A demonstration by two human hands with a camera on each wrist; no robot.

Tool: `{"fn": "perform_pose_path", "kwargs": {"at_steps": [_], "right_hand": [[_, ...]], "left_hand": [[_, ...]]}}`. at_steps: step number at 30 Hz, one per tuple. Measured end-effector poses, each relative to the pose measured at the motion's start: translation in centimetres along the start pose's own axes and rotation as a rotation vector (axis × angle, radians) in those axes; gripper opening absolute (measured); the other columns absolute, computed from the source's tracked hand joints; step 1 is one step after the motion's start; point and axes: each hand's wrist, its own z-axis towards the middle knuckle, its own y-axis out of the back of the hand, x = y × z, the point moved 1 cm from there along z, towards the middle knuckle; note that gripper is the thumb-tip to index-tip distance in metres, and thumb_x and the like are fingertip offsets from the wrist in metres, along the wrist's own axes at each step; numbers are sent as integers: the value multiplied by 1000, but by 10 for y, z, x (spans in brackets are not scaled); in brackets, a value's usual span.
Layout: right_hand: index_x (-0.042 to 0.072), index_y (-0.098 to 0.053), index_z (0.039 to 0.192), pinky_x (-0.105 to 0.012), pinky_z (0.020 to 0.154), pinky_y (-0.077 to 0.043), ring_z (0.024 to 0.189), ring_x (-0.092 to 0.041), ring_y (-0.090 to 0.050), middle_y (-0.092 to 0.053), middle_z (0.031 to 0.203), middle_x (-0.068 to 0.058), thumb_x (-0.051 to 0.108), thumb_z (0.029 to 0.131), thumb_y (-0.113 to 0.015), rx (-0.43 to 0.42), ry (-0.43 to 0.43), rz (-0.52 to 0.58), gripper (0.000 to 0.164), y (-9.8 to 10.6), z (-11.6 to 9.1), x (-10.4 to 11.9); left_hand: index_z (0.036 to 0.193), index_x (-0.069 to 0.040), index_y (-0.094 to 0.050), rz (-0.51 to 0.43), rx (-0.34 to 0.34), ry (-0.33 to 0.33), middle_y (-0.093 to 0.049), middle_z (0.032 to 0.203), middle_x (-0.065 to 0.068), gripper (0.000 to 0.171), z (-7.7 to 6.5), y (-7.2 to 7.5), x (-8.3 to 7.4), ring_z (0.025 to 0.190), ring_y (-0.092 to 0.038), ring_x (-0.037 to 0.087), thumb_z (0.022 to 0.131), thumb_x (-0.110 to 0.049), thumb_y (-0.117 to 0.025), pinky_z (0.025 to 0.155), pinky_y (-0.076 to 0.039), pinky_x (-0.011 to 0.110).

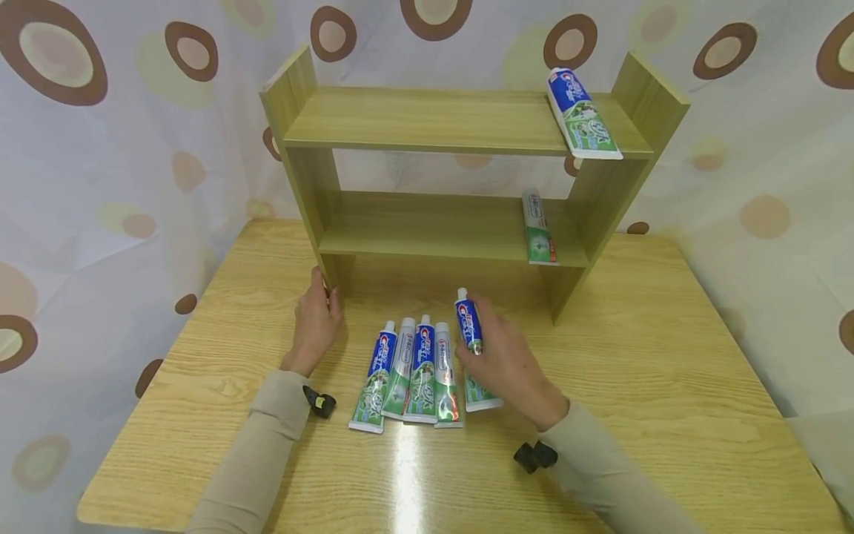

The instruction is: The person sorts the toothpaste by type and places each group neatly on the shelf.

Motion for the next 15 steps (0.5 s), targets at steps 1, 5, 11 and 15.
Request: {"fn": "perform_pose_path", "kwargs": {"at_steps": [1,5,11,15], "right_hand": [[-2,-37,163,-27,65,-65,90,-33,-81,-75,121,-30,4,96,-75,-10,13,1,78,2,0,1],[-2,-39,161,-23,60,-63,82,-31,-81,-76,115,-28,3,94,-77,-40,48,-14,76,9,2,7],[0,-38,162,-19,57,-60,79,-30,-81,-77,116,-29,3,95,-75,-51,70,-9,76,17,1,14],[0,-39,162,-20,57,-60,82,-32,-82,-77,118,-29,2,95,-76,-58,74,-4,77,20,0,17]], "left_hand": [[150,8,-41,2,0,0,-70,115,39,38,0,0,0,86,-76,48,115,-6,-46,64,-61,52],[149,8,-41,4,1,0,-70,114,38,37,-1,1,-1,83,-75,46,115,-7,-46,61,-59,50],[150,7,-40,-9,4,3,-70,117,39,38,-1,0,-1,86,-76,48,115,-7,-46,64,-61,52],[151,7,-40,-20,4,8,-70,122,41,39,-1,0,-2,92,-77,51,115,-7,-45,68,-63,56]]}}
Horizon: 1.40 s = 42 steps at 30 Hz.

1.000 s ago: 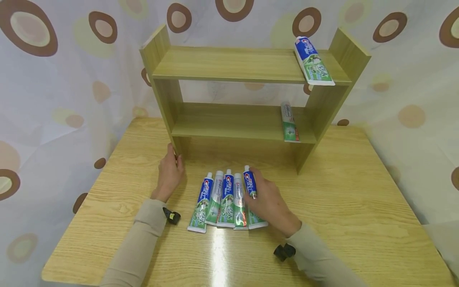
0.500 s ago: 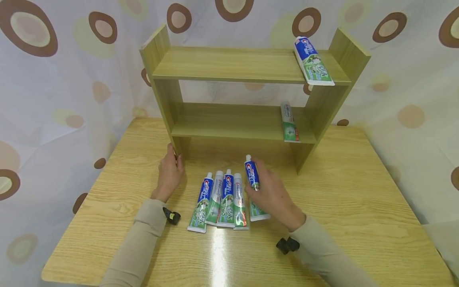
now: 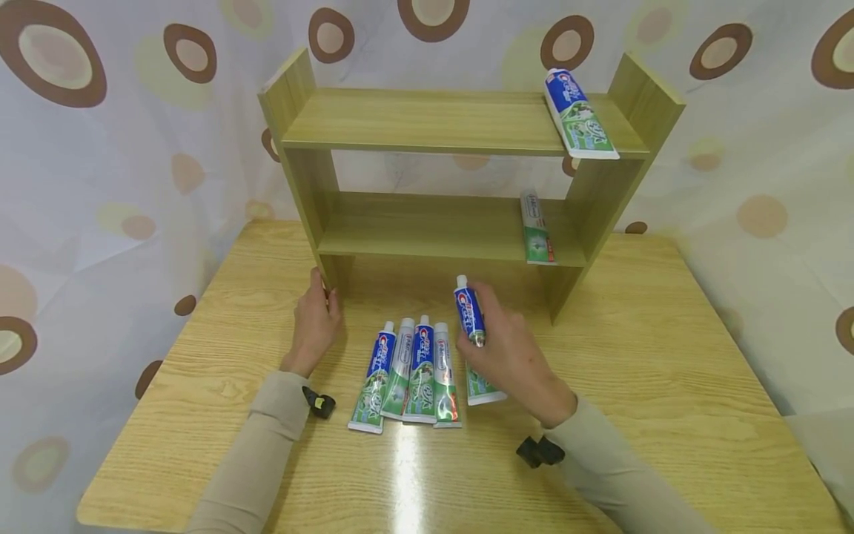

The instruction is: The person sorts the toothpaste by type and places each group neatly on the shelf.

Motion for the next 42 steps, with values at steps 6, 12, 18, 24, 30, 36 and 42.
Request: {"fn": "perform_pose_path", "kwargs": {"at_steps": [6,12,18,24,30,36,42], "right_hand": [[-1,-40,161,-22,58,-62,83,-33,-82,-77,116,-28,2,95,-75,-13,15,0,75,3,-1,4],[1,-39,161,-21,56,-60,78,-28,-80,-77,112,-25,5,95,-75,-32,-4,-2,75,10,-1,8],[3,-39,162,-20,53,-58,71,-21,-76,-78,108,-23,5,95,-75,-36,-14,17,76,12,-1,9],[4,-40,163,-21,50,-55,65,-16,-70,-77,101,-19,7,95,-77,-58,-20,9,78,19,-1,12],[6,-40,163,-22,52,-56,68,-18,-70,-76,101,-17,9,95,-79,-82,-16,-15,78,27,2,15],[4,-42,162,-25,57,-60,77,-25,-76,-79,109,-20,9,95,-79,-112,15,-25,77,35,6,19],[3,-42,161,-27,57,-62,76,-26,-77,-78,107,-20,8,96,-77,-129,37,-31,75,45,12,26]], "left_hand": [[152,7,-40,-2,6,10,-69,124,41,39,-1,0,0,94,-77,51,115,-7,-45,71,-63,57],[153,7,-39,-2,7,11,-66,136,42,41,0,0,0,104,-76,52,115,-6,-45,77,-64,59],[153,7,-38,-7,9,13,-63,141,42,41,1,-1,0,112,-75,54,115,-6,-45,80,-65,60],[149,8,-40,2,-1,16,-66,132,43,38,1,-1,0,104,-76,54,115,-6,-45,74,-64,59],[153,8,-38,-11,9,11,-61,143,43,41,2,-1,-1,117,-73,56,115,-6,-44,82,-65,61],[152,8,-38,2,11,11,-63,140,43,40,2,-1,-2,112,-75,55,115,-6,-44,79,-65,61],[150,8,-39,8,8,14,-64,137,43,39,1,0,-2,110,-75,55,115,-6,-44,77,-64,61]]}}
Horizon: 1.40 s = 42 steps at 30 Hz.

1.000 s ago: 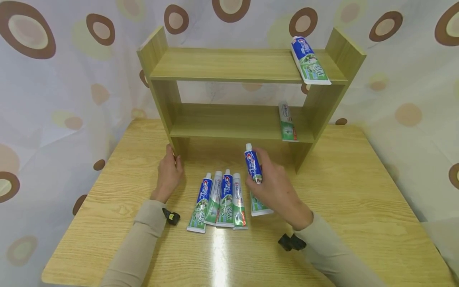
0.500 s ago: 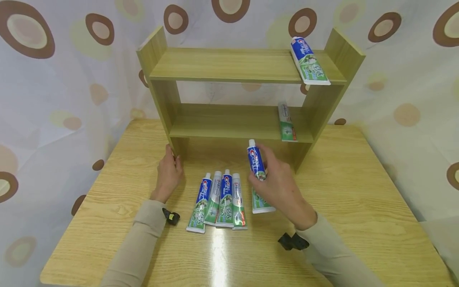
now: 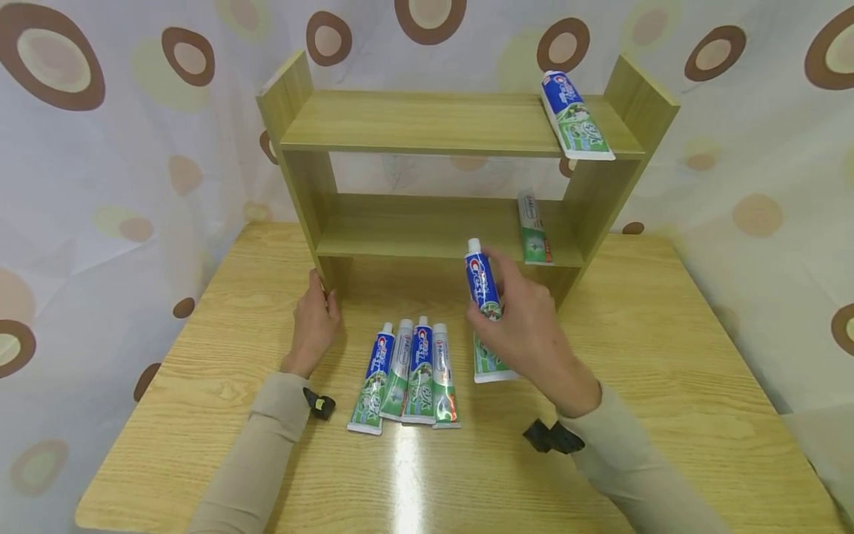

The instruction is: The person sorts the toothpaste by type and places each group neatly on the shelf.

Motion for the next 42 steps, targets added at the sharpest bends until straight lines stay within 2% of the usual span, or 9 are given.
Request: {"fn": "perform_pose_path", "kwargs": {"at_steps": [5,19,25,35,42], "right_hand": [[3,-44,160,-25,55,-59,70,-24,-75,-78,99,-20,6,95,-76,-20,19,-3,72,6,5,5],[5,-45,160,-23,53,-55,70,-24,-74,-78,98,-18,7,96,-76,-56,28,1,71,12,14,15],[6,-45,160,-25,52,-55,69,-25,-74,-77,97,-18,9,96,-76,-64,44,1,71,16,21,23],[6,-44,160,-20,53,-53,69,-25,-74,-78,99,-18,12,98,-75,-104,80,-19,70,28,32,37],[7,-44,161,-27,57,-57,72,-26,-75,-77,101,-17,13,98,-75,-93,72,-30,70,33,37,47]], "left_hand": [[150,9,-39,10,-7,-9,-64,136,44,38,0,-1,1,109,-75,56,115,-6,-44,77,-64,62],[153,8,-38,10,9,18,-64,137,42,40,0,-1,2,108,-75,54,116,-8,-44,76,-64,60],[152,9,-38,12,-1,13,-64,137,43,40,0,0,1,111,-75,56,115,-7,-43,77,-65,61],[151,10,-38,21,-27,-18,-65,133,45,40,0,-2,2,104,-76,56,114,-4,-44,74,-64,61],[152,9,-38,19,-22,-11,-65,134,44,40,0,-2,1,104,-76,56,115,-4,-43,73,-64,61]]}}
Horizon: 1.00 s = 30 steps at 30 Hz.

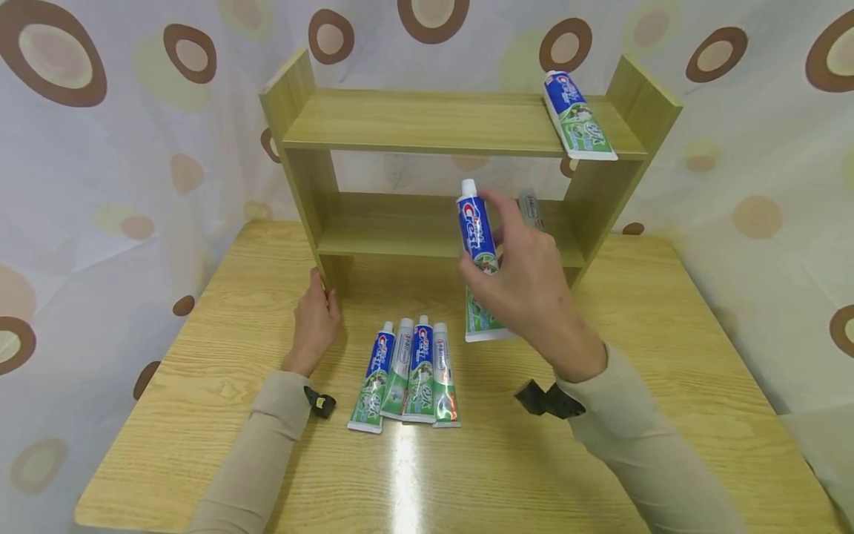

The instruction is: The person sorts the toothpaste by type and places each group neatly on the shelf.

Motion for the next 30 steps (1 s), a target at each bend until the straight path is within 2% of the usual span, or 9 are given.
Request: {"fn": "perform_pose_path", "kwargs": {"at_steps": [8,15,20,24,30], "right_hand": [[7,-44,160,-34,60,-62,77,-27,-78,-79,106,-17,11,99,-74,8,9,3,69,7,9,11],[8,-42,161,-38,64,-66,82,-28,-81,-81,111,-18,14,99,-74,6,24,-12,70,15,13,20],[10,-41,162,-39,65,-67,87,-30,-82,-80,115,-19,14,100,-73,6,18,-5,70,17,14,23],[10,-42,161,-38,63,-65,82,-28,-81,-81,111,-18,15,100,-73,0,30,-2,68,18,15,25],[8,-44,160,-35,58,-61,71,-24,-77,-80,100,-15,14,100,-72,-14,44,-42,66,23,20,30]], "left_hand": [[153,8,-38,-11,17,19,-66,133,43,41,0,2,-1,102,-77,54,115,-6,-43,73,-64,61],[152,9,-38,-3,7,-7,-66,133,43,40,0,2,-1,105,-76,54,115,-6,-43,74,-63,62],[152,8,-38,-10,12,-2,-65,134,43,40,0,3,-2,106,-76,55,115,-6,-44,75,-64,62],[152,9,-38,-12,13,5,-64,136,44,41,0,2,-1,111,-74,56,115,-6,-43,79,-64,64],[150,11,-39,6,-2,-12,-67,126,44,39,1,2,-1,99,-76,54,115,-5,-44,72,-63,62]]}}
